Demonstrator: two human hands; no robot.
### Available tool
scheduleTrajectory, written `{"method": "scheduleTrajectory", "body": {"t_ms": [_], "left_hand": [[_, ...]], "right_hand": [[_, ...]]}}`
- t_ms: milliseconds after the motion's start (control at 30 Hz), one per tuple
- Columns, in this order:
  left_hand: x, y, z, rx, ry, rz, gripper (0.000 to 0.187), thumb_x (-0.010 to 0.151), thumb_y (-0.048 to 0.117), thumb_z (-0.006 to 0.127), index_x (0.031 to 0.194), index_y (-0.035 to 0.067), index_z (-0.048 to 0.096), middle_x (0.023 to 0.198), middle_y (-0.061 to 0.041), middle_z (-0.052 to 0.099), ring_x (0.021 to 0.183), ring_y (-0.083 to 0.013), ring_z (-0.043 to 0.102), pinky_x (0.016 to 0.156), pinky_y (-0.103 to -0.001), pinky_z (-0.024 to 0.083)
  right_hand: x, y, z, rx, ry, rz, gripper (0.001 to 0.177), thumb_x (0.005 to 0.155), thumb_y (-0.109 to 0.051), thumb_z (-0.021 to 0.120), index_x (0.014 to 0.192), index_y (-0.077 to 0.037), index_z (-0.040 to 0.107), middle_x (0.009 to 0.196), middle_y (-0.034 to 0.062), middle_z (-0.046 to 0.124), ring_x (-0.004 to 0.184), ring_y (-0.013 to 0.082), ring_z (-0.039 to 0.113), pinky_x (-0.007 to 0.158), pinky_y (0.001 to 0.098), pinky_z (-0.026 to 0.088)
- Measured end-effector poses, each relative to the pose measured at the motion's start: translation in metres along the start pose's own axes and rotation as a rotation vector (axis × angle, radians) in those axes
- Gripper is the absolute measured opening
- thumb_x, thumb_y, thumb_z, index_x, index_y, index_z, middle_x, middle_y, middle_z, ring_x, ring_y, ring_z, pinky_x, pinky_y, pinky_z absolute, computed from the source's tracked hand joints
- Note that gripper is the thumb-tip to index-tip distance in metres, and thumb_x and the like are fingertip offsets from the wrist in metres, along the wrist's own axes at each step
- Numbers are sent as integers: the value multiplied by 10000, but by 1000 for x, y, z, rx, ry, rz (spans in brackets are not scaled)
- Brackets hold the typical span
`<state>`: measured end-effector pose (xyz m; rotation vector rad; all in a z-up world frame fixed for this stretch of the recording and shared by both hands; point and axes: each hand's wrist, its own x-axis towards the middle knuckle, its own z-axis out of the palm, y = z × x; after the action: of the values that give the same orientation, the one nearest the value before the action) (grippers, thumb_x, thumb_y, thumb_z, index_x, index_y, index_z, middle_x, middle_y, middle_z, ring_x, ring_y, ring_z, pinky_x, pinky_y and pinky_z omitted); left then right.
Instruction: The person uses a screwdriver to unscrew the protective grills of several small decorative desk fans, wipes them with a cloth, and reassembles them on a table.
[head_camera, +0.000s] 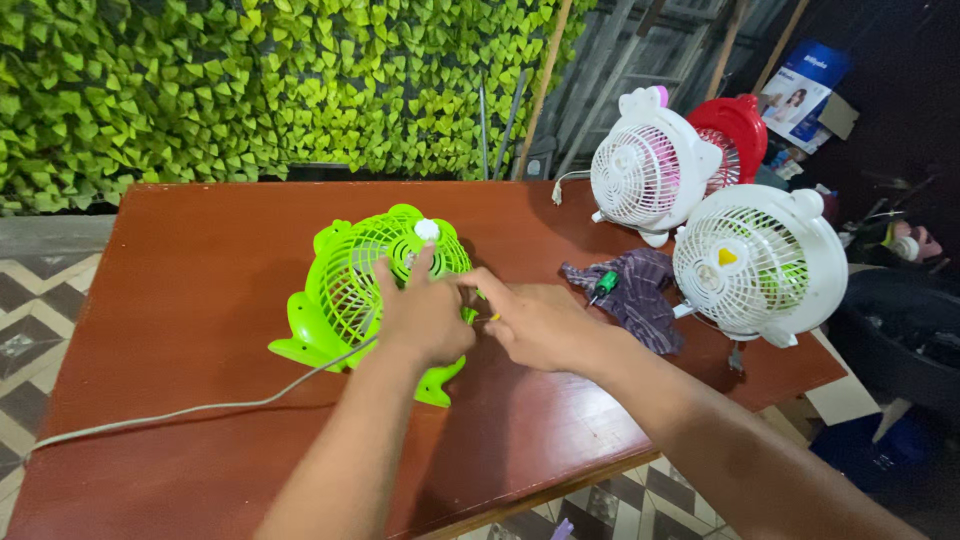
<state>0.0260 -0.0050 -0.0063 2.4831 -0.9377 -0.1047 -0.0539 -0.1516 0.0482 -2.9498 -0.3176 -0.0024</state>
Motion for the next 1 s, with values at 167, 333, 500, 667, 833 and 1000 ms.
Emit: {"method": "scheduleTrajectory", "body": {"t_ms": [167, 333, 500, 667, 833, 1000], "left_hand": [[12, -29, -14, 36, 131, 70, 281, 860, 237, 697, 1087, 354, 815, 1630, -2, 493, 1520, -237, 358, 1257, -544, 286], [3, -27, -41, 28, -26, -179, 831, 821, 477, 767, 1533, 421, 344, 1691, 38, 106, 1571, -278, -15, 1204, -697, 66], [1, -22, -52, 3, -126, -226, 849, 851, 514, 739, 1561, 442, 279, 1716, 67, 22, 1583, -268, -61, 1206, -720, 59], [2, -23, -52, -28, -125, -211, 848, 854, 503, 740, 1565, 429, 282, 1718, 61, 25, 1585, -276, -58, 1202, -726, 39], [0, -24, -52, -34, -136, -198, 848, 854, 482, 739, 1565, 416, 282, 1717, 59, 18, 1580, -272, -56, 1190, -735, 44], [-1, -27, -52, -46, -135, -174, 841, 861, 478, 731, 1568, 387, 285, 1711, 43, 29, 1576, -286, -55, 1172, -754, 56]], "right_hand": [[6, -6, 8, -45, -73, 209, 478, 1019, -297, 588, 1437, -207, 375, 886, 213, 725, 871, 456, 693, 755, 582, 503], [-3, -2, 8, 35, 112, -168, 456, 850, -204, 607, 1299, -189, 527, 1034, 191, 749, 924, 431, 721, 704, 557, 527], [4, -5, 5, -101, -133, 255, 349, 1002, -305, 540, 1345, -246, 524, 900, 175, 734, 880, 422, 705, 791, 570, 516], [-2, -3, 1, -63, -34, 72, 518, 899, -243, 590, 1404, -222, 478, 911, 189, 726, 852, 421, 707, 714, 552, 533], [-4, -15, -2, -109, -130, 219, 634, 924, -182, 583, 1516, -282, 381, 886, 209, 722, 818, 448, 686, 749, 581, 507], [-10, -36, -3, -45, -60, 291, 667, 958, -291, 571, 1571, -309, 308, 901, 203, 721, 805, 392, 718, 718, 520, 548]]}}
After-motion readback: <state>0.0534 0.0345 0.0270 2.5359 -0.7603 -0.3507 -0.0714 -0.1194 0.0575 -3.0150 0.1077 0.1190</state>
